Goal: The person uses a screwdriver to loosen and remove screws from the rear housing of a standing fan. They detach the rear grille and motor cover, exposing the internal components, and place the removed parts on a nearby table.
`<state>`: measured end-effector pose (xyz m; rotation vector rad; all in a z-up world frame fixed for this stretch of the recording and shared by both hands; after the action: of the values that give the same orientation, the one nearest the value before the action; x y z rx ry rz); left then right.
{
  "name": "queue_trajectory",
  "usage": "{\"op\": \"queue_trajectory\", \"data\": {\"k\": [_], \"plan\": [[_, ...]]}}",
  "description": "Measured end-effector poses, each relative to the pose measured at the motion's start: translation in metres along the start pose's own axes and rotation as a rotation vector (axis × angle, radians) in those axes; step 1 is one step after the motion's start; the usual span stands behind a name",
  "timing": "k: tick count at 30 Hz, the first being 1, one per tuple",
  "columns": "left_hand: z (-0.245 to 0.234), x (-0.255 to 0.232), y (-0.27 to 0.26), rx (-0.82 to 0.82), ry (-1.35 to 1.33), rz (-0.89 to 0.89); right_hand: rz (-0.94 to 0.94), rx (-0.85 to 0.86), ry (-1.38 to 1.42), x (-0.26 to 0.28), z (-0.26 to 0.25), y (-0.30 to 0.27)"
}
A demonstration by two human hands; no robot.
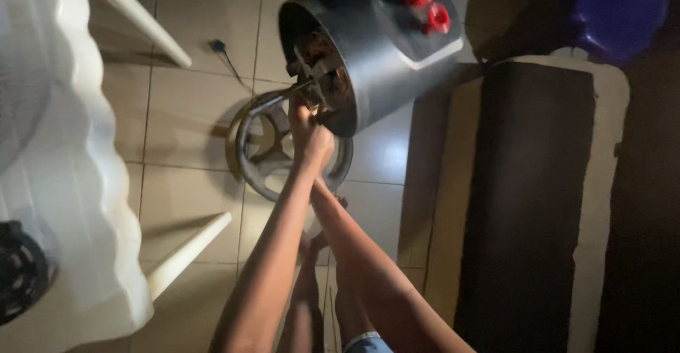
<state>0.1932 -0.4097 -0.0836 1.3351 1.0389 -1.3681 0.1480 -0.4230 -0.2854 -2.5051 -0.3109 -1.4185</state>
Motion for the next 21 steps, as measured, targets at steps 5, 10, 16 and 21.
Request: {"op": "queue_trajectory", "data": {"k": [5, 10, 16, 21], "plan": [[0.011, 0.001, 0.005, 0.122, -0.488, -0.383, -0.06, 0.029, 0.076, 0.005, -0.02, 0.013], [-0.021, 0.009, 0.027, 0.14, -0.556, -0.461, -0.39, 0.036, -0.064, -0.01, -0.045, 0.0], [-0.059, 0.005, 0.054, 0.122, -0.57, -0.434, 0.074, 0.222, 0.331, -0.073, -0.096, -0.033], [-0.065, 0.0, 0.068, 0.123, -0.574, -0.41, 0.569, 0.359, 0.417, -0.034, -0.141, -0.057]]}}
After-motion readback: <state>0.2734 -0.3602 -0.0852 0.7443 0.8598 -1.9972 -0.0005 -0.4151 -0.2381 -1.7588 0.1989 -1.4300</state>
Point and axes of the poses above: each hand's wrist, its own y-axis towards the middle knuckle, its own z-axis out of the palm, x = y × z, the point moved 3 cm from there along y, towards the middle knuckle, and after that the axes turned 6 degrees about -x, right-handed, at the moved point
